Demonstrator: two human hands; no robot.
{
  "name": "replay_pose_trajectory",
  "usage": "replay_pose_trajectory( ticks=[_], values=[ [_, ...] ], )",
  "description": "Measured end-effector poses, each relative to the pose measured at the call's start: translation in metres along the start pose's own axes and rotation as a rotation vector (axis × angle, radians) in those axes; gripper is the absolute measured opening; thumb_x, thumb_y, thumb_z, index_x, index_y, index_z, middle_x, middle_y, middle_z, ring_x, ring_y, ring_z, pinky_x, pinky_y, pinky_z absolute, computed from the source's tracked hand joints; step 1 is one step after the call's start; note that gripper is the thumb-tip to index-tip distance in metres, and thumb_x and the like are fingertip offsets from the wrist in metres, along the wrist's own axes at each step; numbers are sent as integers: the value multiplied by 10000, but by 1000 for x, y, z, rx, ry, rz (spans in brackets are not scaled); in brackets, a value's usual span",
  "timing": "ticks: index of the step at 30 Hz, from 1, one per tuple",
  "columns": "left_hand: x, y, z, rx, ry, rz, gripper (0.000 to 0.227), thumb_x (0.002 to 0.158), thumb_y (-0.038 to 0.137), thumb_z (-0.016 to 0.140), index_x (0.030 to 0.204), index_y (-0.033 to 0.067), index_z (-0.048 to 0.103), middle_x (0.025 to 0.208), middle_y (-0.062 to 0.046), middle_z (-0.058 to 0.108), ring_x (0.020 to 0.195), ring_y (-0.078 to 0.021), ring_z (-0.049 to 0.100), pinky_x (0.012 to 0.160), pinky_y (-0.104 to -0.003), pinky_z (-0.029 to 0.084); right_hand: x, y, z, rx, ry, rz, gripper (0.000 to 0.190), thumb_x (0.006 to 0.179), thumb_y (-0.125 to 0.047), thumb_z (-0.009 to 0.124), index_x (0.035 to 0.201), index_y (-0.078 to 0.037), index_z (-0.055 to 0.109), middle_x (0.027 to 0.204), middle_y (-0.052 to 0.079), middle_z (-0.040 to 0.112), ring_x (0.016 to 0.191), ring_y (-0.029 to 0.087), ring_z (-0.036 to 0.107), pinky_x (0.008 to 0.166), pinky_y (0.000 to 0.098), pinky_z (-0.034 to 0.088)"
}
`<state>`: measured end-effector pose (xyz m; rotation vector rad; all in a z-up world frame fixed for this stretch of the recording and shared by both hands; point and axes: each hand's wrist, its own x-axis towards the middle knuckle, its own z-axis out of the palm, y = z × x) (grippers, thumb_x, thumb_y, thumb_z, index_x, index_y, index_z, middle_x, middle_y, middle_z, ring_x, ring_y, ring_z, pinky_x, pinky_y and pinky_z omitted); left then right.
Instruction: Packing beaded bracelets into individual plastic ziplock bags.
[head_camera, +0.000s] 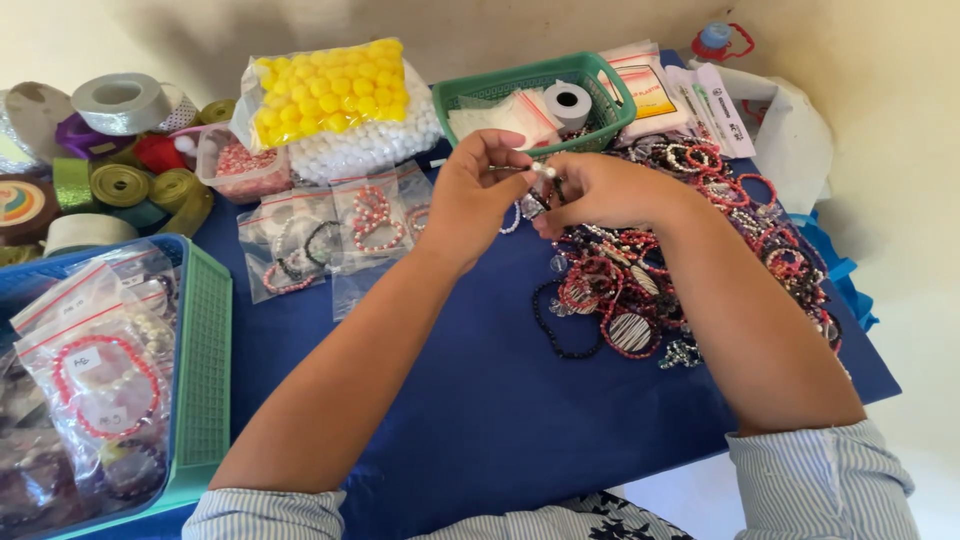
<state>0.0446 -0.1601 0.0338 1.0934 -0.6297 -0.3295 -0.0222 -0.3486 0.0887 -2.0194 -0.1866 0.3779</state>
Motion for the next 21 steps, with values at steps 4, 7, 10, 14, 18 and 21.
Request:
replay_pose_trajectory(
  ticks=[4,7,10,14,18,21],
  values=[
    [-8,25,-10,96,58,-9,369,889,-67,707,1221,33,580,1073,-58,648,973,-115,648,865,-261,553,6,-3,-1,57,-53,90,161,903,-174,727,984,-51,662,847,45,742,749,147,735,687,282,581],
    [-11,26,-24,86,82,23,379,879,-91,710,1216,22,579,1068,-68,643,991,-124,649,897,-267,557,3,-24,2,0,-2,156,185,949,-220,702,940,-36,694,833,42,742,729,125,716,637,266,530],
    [-13,26,-34,91,82,37,360,892,-93,693,1216,16,581,1074,-68,647,1000,-128,653,915,-267,557,7,-35,2,-24,-10,164,205,961,-232,680,933,-36,734,813,50,764,694,124,707,615,265,523],
    [-16,23,-41,114,106,46,335,901,-88,693,1203,10,585,1078,-63,648,1005,-121,657,918,-264,563,15,-41,0,-17,-26,76,213,968,-216,649,1021,-42,759,812,65,763,686,126,711,630,260,560],
    [-26,21,-44,142,142,-23,291,918,-34,687,1188,23,596,1076,-47,650,961,-103,647,834,-248,554,25,-47,3,-8,-21,111,239,988,-197,657,988,25,743,832,98,761,716,145,726,638,285,580],
    [-40,14,-46,378,217,-103,378,856,15,724,1211,33,596,1060,-102,673,947,-141,646,791,-293,536,38,-47,8,19,-18,117,211,968,-195,645,1019,-15,740,844,78,771,716,150,729,635,283,589]
  ],
)
